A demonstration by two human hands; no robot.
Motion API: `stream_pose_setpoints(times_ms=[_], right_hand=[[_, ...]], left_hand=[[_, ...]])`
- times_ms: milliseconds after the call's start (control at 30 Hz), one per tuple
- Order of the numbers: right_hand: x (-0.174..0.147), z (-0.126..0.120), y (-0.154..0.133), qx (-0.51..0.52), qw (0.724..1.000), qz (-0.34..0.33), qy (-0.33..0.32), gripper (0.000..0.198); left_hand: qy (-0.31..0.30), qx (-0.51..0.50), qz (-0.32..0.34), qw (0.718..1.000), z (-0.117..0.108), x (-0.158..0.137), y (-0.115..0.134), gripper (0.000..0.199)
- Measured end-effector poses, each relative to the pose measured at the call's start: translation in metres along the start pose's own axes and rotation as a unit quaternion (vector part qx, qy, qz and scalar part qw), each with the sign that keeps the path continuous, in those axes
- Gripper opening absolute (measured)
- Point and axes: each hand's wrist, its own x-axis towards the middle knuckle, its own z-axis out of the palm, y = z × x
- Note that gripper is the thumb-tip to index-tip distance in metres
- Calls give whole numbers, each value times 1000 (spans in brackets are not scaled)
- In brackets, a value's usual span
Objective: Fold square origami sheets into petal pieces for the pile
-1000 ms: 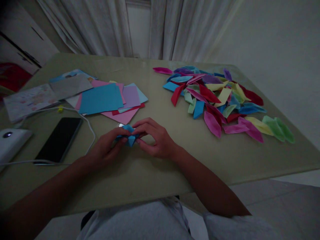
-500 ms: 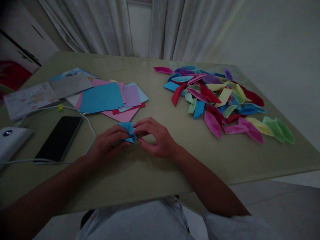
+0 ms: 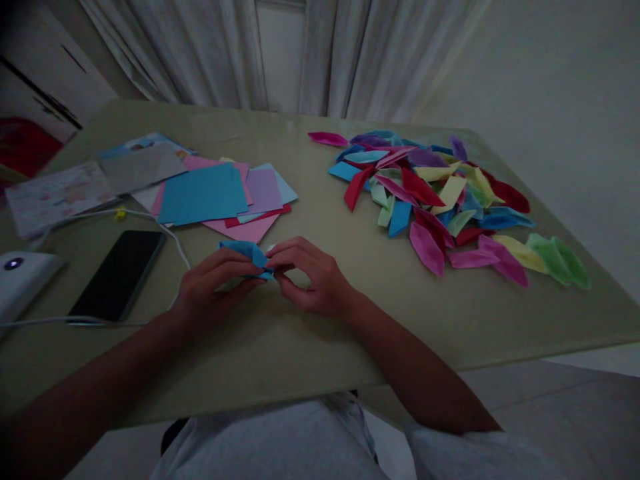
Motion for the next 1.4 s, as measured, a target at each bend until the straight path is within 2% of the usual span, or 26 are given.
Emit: stream_pose_setpoints(times_ms=[167, 567, 700, 900, 1200, 1400], right_hand=[[1, -1, -1, -9, 1000, -1, 4, 26], [-1, 3, -2, 10, 1000, 11, -8, 22], [-1, 4, -1, 10, 1000, 21, -7, 19], [-4, 4, 0, 18, 996, 78, -24, 20], [-1, 6, -2, 37, 996, 78, -39, 8], [-2, 5, -1, 37, 990, 127, -49, 10]], left_hand=[[13, 12, -8, 1000, 0, 1, -1, 17], [-33, 5, -26, 999, 0, 4, 0, 5], [-68, 7, -41, 997, -1, 4, 2, 9], [-90, 16, -60, 994, -1, 2, 3, 19], [-110, 37, -31, 993, 0, 2, 1, 21], [-120, 67, -41, 990, 0, 3, 0, 24]])
